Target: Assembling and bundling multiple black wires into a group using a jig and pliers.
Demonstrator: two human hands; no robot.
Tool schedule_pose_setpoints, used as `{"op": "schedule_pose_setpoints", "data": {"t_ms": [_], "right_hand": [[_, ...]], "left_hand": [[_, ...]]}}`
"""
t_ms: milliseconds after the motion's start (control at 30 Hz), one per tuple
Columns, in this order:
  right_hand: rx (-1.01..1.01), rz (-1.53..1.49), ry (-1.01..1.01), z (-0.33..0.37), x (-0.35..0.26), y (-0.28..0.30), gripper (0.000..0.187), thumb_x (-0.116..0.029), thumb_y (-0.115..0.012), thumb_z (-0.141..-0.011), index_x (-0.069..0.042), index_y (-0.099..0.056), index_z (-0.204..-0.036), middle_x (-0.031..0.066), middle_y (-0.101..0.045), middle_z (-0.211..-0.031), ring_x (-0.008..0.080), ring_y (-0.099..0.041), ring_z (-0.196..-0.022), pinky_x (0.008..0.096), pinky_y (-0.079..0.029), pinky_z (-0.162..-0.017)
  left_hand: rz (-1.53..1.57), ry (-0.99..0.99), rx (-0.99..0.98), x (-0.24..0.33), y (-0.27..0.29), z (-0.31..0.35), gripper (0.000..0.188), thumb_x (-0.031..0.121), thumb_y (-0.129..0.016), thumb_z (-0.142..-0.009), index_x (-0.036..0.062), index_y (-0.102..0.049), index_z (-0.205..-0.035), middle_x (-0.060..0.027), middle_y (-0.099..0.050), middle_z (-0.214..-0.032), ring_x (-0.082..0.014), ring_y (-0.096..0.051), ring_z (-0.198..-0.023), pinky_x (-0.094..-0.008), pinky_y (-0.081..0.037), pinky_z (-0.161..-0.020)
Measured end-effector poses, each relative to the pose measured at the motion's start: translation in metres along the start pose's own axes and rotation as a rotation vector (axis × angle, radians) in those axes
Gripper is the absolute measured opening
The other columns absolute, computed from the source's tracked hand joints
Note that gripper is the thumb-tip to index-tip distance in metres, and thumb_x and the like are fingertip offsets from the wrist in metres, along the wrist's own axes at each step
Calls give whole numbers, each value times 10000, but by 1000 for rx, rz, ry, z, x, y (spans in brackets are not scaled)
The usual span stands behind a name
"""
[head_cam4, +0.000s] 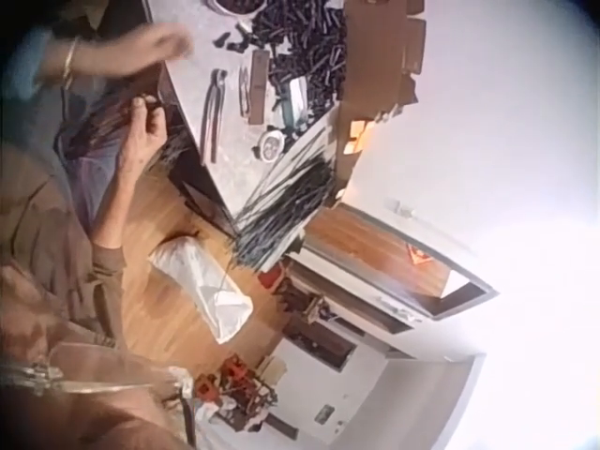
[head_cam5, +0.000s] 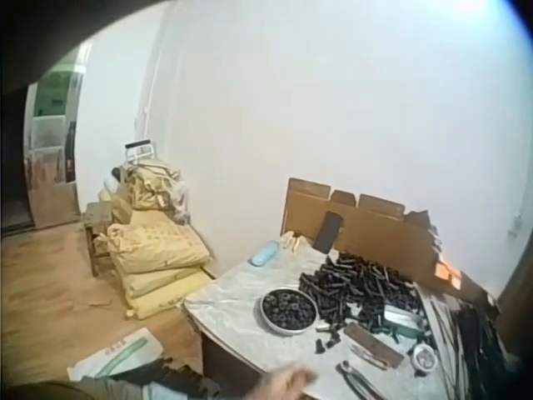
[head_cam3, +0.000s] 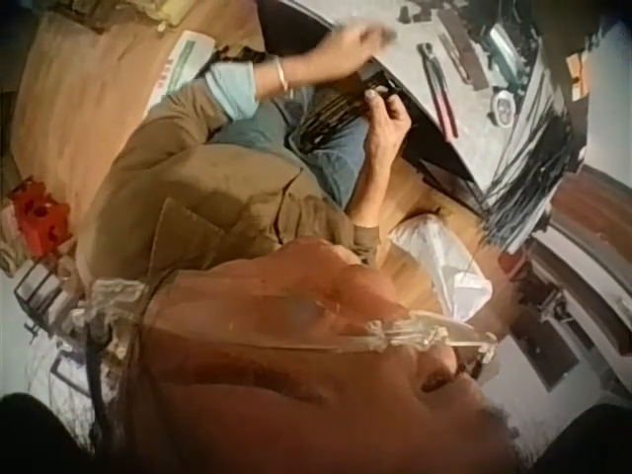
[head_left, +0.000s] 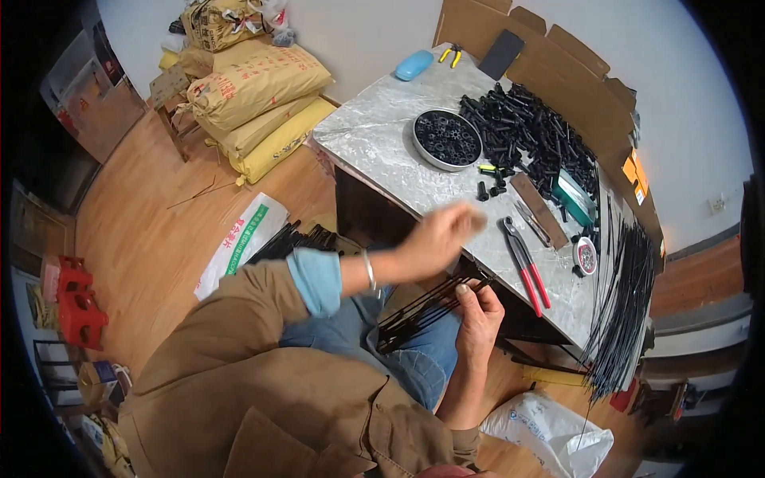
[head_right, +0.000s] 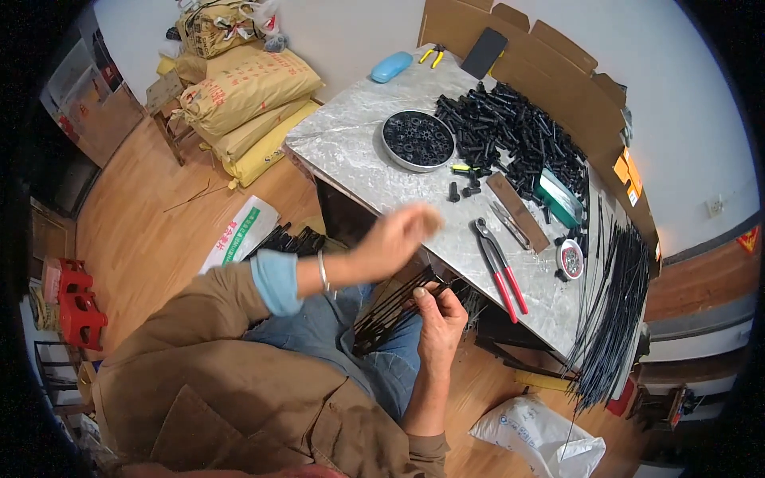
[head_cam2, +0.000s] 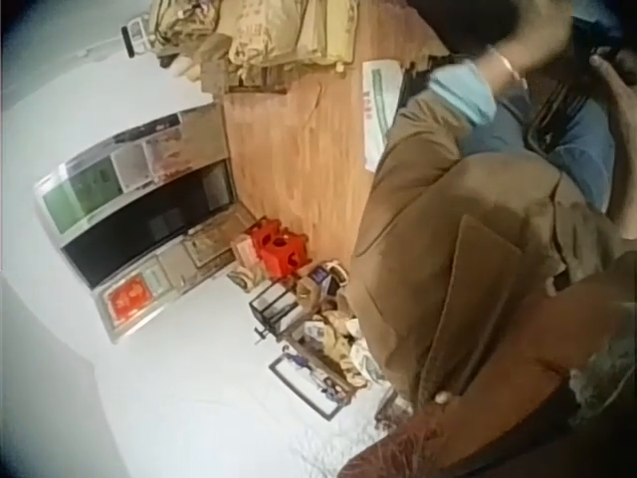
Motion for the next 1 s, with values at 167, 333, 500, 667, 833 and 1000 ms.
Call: {"op": "schedule_pose_setpoints", "data": {"t_ms": [167,333,500,667,833,1000], "right_hand": [[-26,-5,-1,-8,2,-1,97,-83,-675,-852,-3,-637,-892,15,-627,-797,94,-558,-695,231,-456,-660],[0,-11,-13,-13,4,3,123,-120,-686,-852,-17,-632,-891,6,-626,-804,80,-539,-708,216,-432,-667],[-31,-6,-5,-19,7,7,149,-149,-692,-850,-21,-627,-887,12,-629,-816,83,-538,-706,223,-433,-667],[-33,-37,-5,-21,10,7,154,-149,-693,-844,-17,-621,-879,28,-629,-811,102,-557,-703,238,-448,-670],[-6,-57,26,-24,11,13,130,-107,-667,-863,8,-629,-910,20,-629,-805,92,-563,-700,231,-460,-668],[-42,-62,-23,-27,19,13,93,-81,-630,-871,0,-634,-916,14,-644,-831,74,-556,-718,218,-447,-676]], "left_hand": [[-1037,-361,-2,-5,39,-115,252,302,-693,-773,66,-663,-857,-97,-600,-851,-289,-560,-880,-423,-428,-784],[-1391,-214,-417,-46,16,-139,284,272,-720,-737,19,-652,-846,-170,-648,-825,-329,-639,-847,-423,-486,-717],[-1261,-278,-352,-49,18,-144,252,223,-724,-735,2,-612,-779,-188,-645,-816,-358,-639,-817,-449,-491,-721],[-1114,-269,-354,-53,22,-144,175,159,-681,-775,4,-604,-801,-181,-599,-866,-352,-602,-884,-431,-477,-785],[-969,-332,-268,-39,24,-147,173,166,-621,-836,-6,-620,-857,-157,-589,-851,-310,-604,-819,-394,-478,-753],[-96,279,-495,-26,-24,-94,222,270,-583,-935,49,-602,-937,7,-574,-787,-70,-532,-661,-223,-438,-631]]}}
Point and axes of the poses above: each hand's wrist, its own z-axis away from the middle knuckle, its own y-axis out of the back of the hand, x = y × z, the point moved 10 cm from there along -z, towards the middle knuckle
